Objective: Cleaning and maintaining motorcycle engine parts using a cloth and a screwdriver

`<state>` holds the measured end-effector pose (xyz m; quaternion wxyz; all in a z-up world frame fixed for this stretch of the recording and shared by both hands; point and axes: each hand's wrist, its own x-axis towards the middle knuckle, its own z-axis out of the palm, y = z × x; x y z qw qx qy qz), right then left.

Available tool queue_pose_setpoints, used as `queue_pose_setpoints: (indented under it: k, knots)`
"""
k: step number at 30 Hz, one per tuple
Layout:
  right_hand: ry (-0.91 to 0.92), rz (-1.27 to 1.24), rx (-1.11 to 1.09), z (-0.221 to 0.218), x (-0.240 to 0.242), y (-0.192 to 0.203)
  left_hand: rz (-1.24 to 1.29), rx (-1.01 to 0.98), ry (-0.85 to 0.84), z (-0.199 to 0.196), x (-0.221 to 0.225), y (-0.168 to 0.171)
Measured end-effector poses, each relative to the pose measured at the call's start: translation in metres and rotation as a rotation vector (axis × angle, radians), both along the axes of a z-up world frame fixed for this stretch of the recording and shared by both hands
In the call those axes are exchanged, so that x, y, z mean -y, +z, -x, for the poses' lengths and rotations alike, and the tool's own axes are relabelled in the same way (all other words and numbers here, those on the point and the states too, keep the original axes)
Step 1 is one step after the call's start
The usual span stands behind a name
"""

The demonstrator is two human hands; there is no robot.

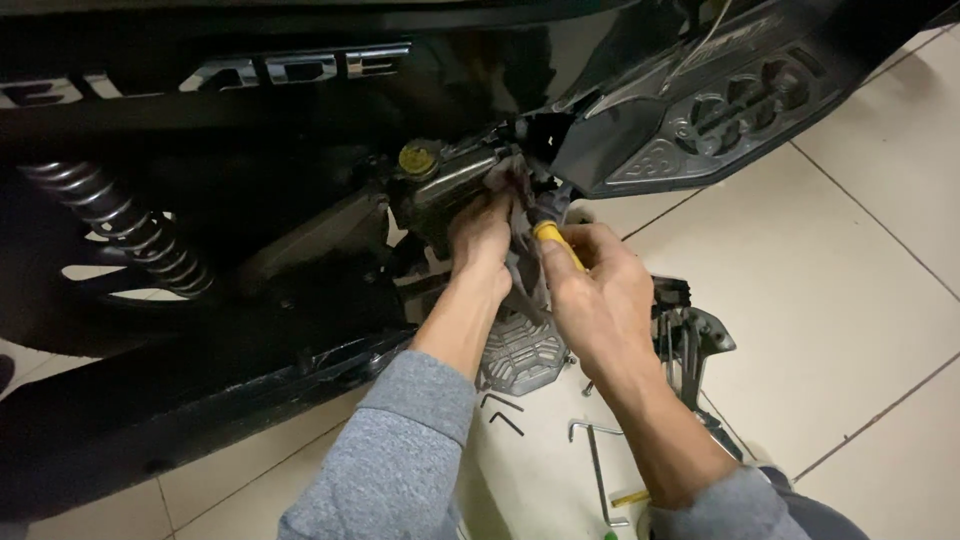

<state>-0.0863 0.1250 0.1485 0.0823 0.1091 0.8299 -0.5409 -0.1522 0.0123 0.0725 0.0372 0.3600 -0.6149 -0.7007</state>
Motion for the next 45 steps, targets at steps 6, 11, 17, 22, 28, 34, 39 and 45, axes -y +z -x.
queue_pose_setpoints:
  k: [6,11,17,22,28,34,39,45]
  knots:
    - [-0.064,0.059,0.031,0.003,0.008,-0.011,-0.061,0.008,-0.009,-0.004,-0.001,0.004]
    - [-0.052,0.078,0.016,0.007,0.007,-0.014,-0.073,0.018,-0.019,0.004,0.004,-0.015]
    - [-0.031,0.108,-0.034,0.012,0.009,-0.01,-0.205,0.094,0.059,-0.034,-0.014,0.064]
    - [-0.017,0.097,-0.06,0.019,0.008,-0.024,-0.179,0.034,0.078,-0.004,0.002,0.004]
    - [-0.047,0.086,-0.03,0.023,0.009,-0.036,-0.292,0.043,0.135,0.006,-0.001,0.004]
    - [-0.051,0.026,-0.077,0.019,0.019,-0.055,-0.3,-0.029,0.165,0.021,0.009,-0.025]
    - [-0.062,-0.021,-0.109,0.003,0.033,-0.049,-0.118,0.025,0.093,0.022,0.017,-0.03]
    - [-0.136,0.046,-0.17,0.008,0.036,-0.057,0.038,-0.005,0.019,0.046,0.013,-0.065]
